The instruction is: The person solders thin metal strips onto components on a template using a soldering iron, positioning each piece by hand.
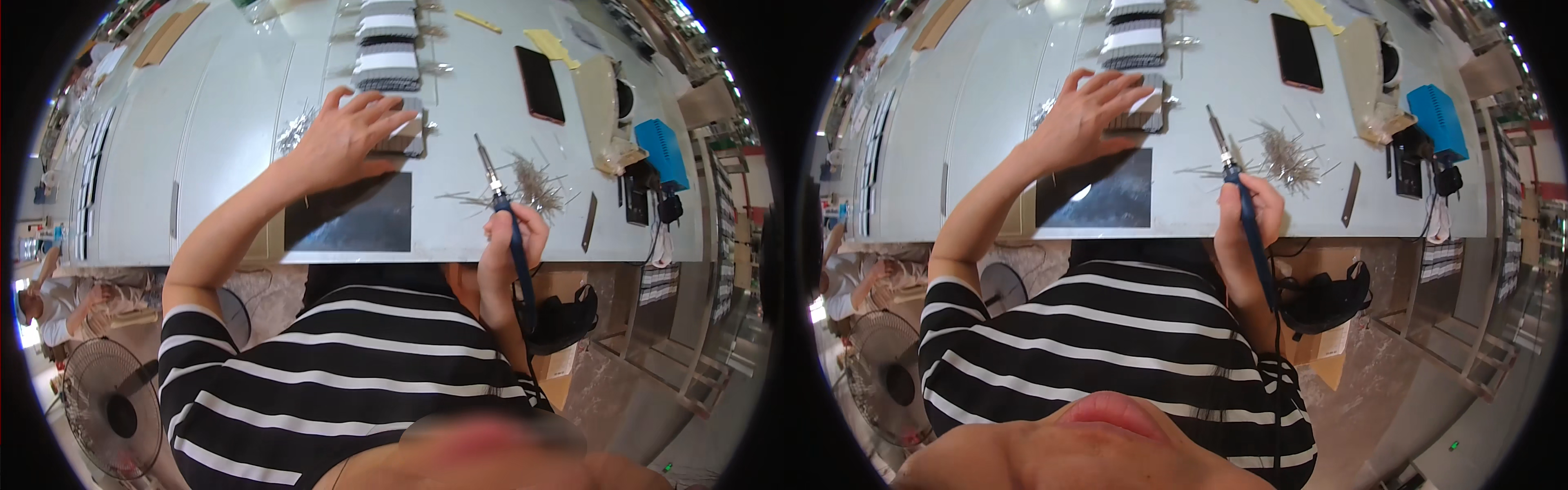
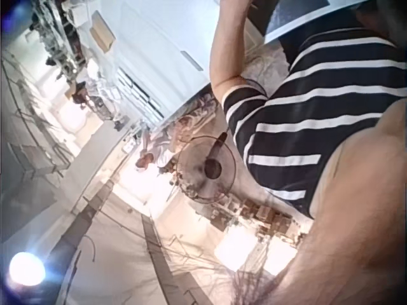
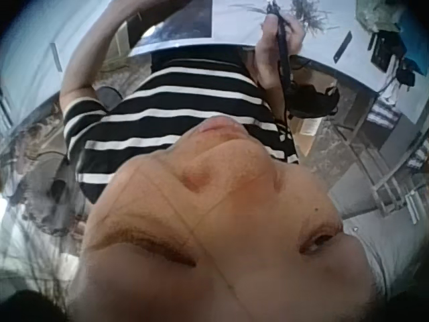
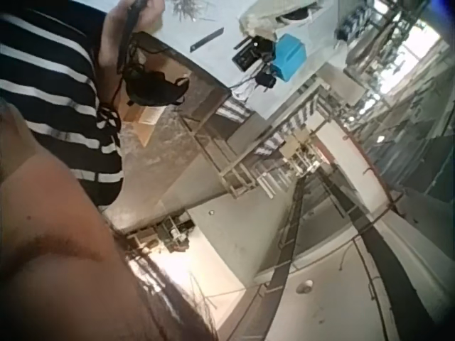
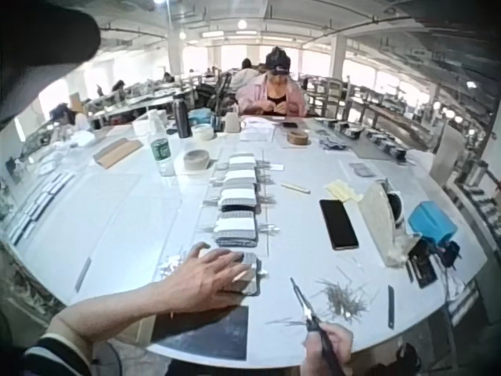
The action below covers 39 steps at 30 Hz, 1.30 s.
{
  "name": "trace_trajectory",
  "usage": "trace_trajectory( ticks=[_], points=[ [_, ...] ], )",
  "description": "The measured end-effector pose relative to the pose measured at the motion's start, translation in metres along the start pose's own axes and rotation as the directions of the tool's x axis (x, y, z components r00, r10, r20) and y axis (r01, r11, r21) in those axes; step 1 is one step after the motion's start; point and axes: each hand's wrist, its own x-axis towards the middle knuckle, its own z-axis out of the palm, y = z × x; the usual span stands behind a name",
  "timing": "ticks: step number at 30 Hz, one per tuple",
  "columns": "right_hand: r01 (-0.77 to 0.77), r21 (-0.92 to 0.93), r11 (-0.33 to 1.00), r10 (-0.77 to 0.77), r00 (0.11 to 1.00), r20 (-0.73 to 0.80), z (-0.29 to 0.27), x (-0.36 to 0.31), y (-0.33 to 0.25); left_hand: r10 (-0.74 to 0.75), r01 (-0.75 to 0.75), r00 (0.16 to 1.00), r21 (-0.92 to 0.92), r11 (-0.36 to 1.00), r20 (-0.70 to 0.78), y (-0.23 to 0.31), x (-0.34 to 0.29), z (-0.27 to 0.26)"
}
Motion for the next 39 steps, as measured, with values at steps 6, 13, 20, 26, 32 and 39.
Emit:
trace_trajectory(
  ticks=[6, 13, 20, 26, 32, 39],
  points=[
    [0.031, 0.034, 0.999, -0.030, 0.999, -0.016, 0.003, 0.005, 0.000, -0.067, 0.065, 0.996, 0.045, 0.997, 0.053, -0.006, 0.007, 0.011],
    [0.064, -0.012, 0.998, -0.064, 0.998, 0.007, 0.002, 0.004, -0.001, -0.070, 0.069, 0.995, 0.010, 0.998, 0.066, -0.009, 0.010, 0.010],
    [0.055, -0.010, 0.998, -0.055, 0.998, -0.002, 0.003, 0.003, -0.001, -0.072, 0.073, 0.997, -0.021, 0.997, 0.032, -0.012, 0.011, 0.012],
    [0.038, 0.054, 0.998, -0.042, 0.996, 0.073, -0.006, 0.000, 0.004, -0.014, 0.011, 0.998, -0.040, 0.999, -0.068, -0.014, 0.007, 0.006],
    [0.096, -0.033, 0.995, -0.096, 0.995, 0.019, 0.003, 0.005, 0.002, -0.026, 0.022, 0.988, -0.031, 0.999, -0.151, -0.012, 0.006, 0.002],
    [0.089, -0.029, 0.996, -0.088, 0.996, 0.019, 0.002, 0.005, 0.000, -0.023, 0.024, 0.996, 0.017, 1.000, -0.090, -0.019, 0.011, 0.019]
  ],
)
